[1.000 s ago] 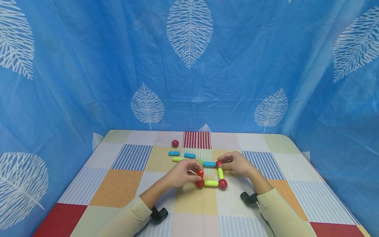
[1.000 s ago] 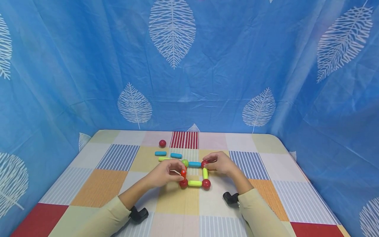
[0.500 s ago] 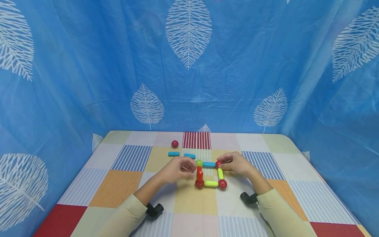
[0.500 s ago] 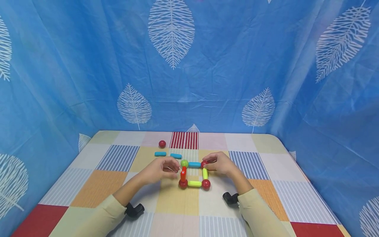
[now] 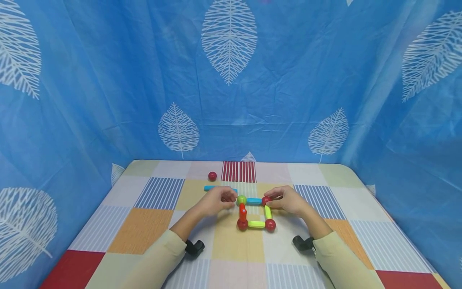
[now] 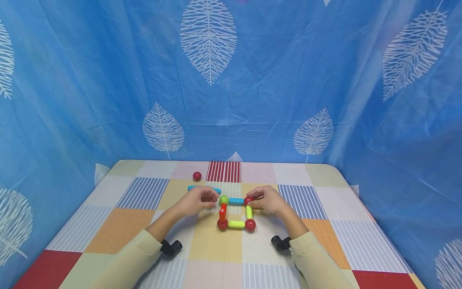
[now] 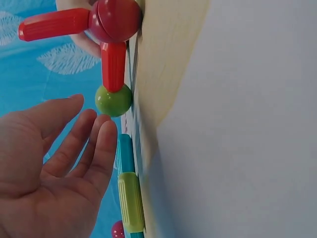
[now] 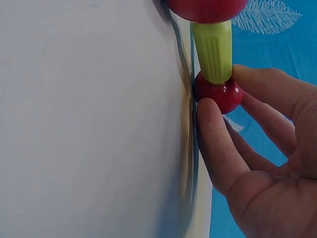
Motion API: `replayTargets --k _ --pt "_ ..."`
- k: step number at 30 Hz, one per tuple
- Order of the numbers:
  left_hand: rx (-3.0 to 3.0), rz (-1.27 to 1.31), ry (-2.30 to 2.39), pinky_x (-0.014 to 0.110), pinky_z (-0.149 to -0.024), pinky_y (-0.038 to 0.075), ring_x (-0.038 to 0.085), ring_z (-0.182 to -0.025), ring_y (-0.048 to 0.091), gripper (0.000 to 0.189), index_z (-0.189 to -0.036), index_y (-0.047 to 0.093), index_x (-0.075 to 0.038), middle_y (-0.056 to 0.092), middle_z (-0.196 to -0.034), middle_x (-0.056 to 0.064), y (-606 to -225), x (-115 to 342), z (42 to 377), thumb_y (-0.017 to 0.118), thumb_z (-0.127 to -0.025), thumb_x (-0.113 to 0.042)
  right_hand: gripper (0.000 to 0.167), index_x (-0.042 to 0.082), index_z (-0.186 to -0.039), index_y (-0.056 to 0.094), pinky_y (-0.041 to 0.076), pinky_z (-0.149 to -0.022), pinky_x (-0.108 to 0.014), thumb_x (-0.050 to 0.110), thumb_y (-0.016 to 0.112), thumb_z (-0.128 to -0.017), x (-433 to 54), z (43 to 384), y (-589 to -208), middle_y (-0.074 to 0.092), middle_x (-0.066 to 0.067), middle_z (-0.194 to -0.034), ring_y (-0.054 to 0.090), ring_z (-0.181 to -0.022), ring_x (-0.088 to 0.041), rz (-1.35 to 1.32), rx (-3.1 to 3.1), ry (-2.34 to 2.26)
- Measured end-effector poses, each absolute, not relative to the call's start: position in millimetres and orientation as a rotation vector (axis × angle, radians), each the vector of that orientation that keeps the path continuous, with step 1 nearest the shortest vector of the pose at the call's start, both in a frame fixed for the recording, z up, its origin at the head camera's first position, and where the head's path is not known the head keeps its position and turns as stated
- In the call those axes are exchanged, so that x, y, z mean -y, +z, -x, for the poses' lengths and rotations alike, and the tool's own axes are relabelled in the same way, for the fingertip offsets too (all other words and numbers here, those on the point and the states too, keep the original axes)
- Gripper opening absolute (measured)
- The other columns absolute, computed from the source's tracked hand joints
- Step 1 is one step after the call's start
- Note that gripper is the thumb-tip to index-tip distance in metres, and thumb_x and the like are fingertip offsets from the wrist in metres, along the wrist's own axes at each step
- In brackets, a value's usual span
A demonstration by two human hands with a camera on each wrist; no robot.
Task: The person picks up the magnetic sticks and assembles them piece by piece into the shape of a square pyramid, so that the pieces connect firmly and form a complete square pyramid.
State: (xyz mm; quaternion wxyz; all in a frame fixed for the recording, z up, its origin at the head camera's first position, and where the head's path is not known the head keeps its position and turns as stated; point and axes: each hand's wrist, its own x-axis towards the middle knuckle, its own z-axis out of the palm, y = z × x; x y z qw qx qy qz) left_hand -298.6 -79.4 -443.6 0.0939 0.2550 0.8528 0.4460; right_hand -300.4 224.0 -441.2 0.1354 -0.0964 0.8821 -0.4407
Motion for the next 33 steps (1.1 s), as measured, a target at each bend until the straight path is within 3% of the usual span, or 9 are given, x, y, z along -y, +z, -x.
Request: replayTargets --k 9,19,25,33 --pt "-2.664 -0.675 1.261 0.035 -0.088 0.058 0.014 -0.09 0.064 0.015 -0.108 0.072 -0.005 0.071 -0.095 0.002 -446.6 90.6 310.2 0.072 -0.093 -0.003 0.03 0.009 -0.118 0.075 0.059 -0.085 -0.034 0.012 0.078 -0.089 -224.5 301.1 -441.8 0.075 -0.008 -0.114 0.064 -0.103 -0.024 0.294 -2.56 -1.274" --pt "-2.781 -0.761 1.236 0.03 -0.082 0.058 0.016 -0.087 0.066 0.012 -0.102 0.073 0.0 0.072 -0.092 0.007 -450.6 107.6 322.1 0.074 -0.09 0.0 0.028 0.008 -0.117 0.075 0.059 -0.082 -0.032 0.01 0.077 -0.089 -222.3 299.6 -439.9 0.074 -0.009 -0.115 0.065 -0.1 -0.023 0.267 -2.57 -1.269" --pt "-2.789 -0.732 1.212 0.034 -0.085 0.059 0.016 -0.089 0.066 0.013 -0.103 0.074 -0.001 0.073 -0.095 0.007 -448.5 103.5 320.8 0.074 -0.091 -0.001 0.031 0.01 -0.119 0.075 0.06 -0.082 -0.033 0.01 0.078 -0.088 -221.7 297.9 -439.5 0.073 -0.011 -0.118 0.064 -0.103 -0.025 0.209 -2.552 -1.281" --pt "-2.716 -0.808 1.129 0.041 -0.096 0.058 0.022 -0.103 0.069 0.02 -0.114 0.075 -0.004 0.075 -0.11 0.009 -444.2 84.1 319.9 0.071 -0.095 -0.004 0.031 0.005 -0.107 0.063 0.058 -0.066 -0.032 0.012 0.083 -0.084 -216.3 279.2 -430.5 0.059 -0.011 -0.095 0.062 -0.076 -0.022 0.156 -2.487 -1.305"
